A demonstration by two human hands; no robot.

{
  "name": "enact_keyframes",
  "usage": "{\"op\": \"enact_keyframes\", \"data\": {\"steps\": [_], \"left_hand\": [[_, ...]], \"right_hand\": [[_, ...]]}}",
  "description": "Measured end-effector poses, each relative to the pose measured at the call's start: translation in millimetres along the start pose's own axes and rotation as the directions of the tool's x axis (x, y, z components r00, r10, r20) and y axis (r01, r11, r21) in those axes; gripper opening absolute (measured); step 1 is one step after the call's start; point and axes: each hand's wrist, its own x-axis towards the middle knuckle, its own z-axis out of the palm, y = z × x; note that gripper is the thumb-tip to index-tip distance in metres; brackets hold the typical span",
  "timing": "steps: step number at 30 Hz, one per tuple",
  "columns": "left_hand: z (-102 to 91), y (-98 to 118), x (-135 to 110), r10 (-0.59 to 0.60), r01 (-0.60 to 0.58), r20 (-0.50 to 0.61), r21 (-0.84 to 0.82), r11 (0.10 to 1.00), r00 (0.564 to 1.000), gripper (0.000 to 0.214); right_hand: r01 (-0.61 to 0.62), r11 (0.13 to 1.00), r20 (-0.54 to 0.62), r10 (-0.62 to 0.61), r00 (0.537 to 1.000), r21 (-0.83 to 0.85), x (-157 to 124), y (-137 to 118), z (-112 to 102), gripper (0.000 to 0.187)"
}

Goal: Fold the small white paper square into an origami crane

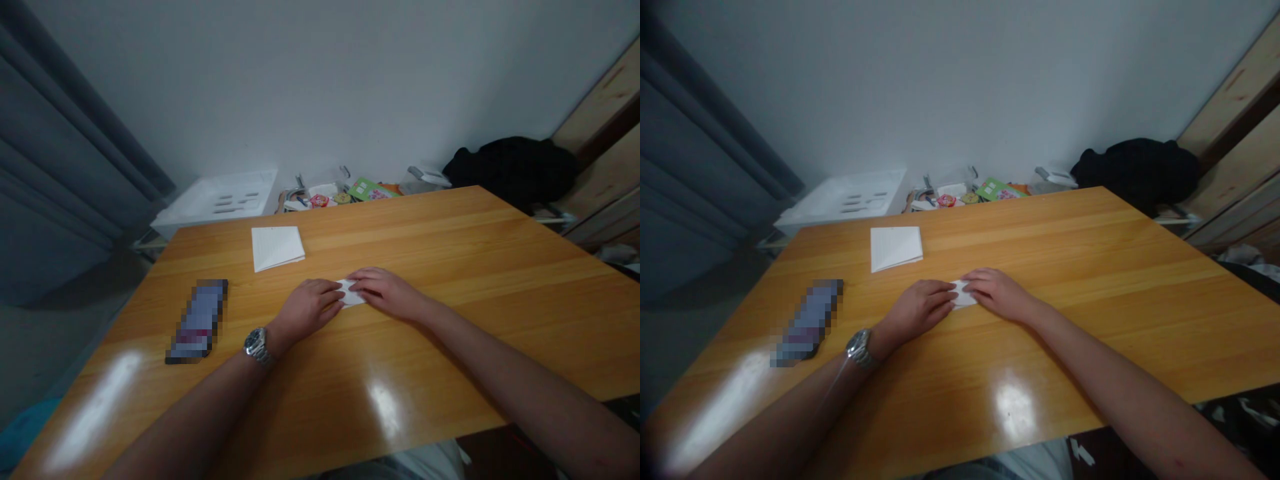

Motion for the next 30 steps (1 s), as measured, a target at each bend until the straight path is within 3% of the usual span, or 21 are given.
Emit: {"op": "enact_keyframes", "data": {"steps": [5,17,30], "left_hand": [[-0.4,0.8,1.2,-0.067,0.066,-0.019,-0.015,0.998,0.998,0.030],[1.6,2.0,5.0,-0.227,0.226,-0.024,-0.047,0.973,0.974,0.018],[0.2,5.8,5.8,-0.229,0.229,-0.058,-0.009,0.973,0.972,0.015]], "right_hand": [[0.027,1.000,0.068,-0.027,0.997,0.004,2.0,-7.2,-2.5,0.024],[0.044,0.999,0.056,-0.045,0.997,0.011,3.9,-15.3,6.7,0.027],[0.096,0.991,0.093,-0.087,0.992,-0.093,1.8,-12.6,8.7,0.025]]}}
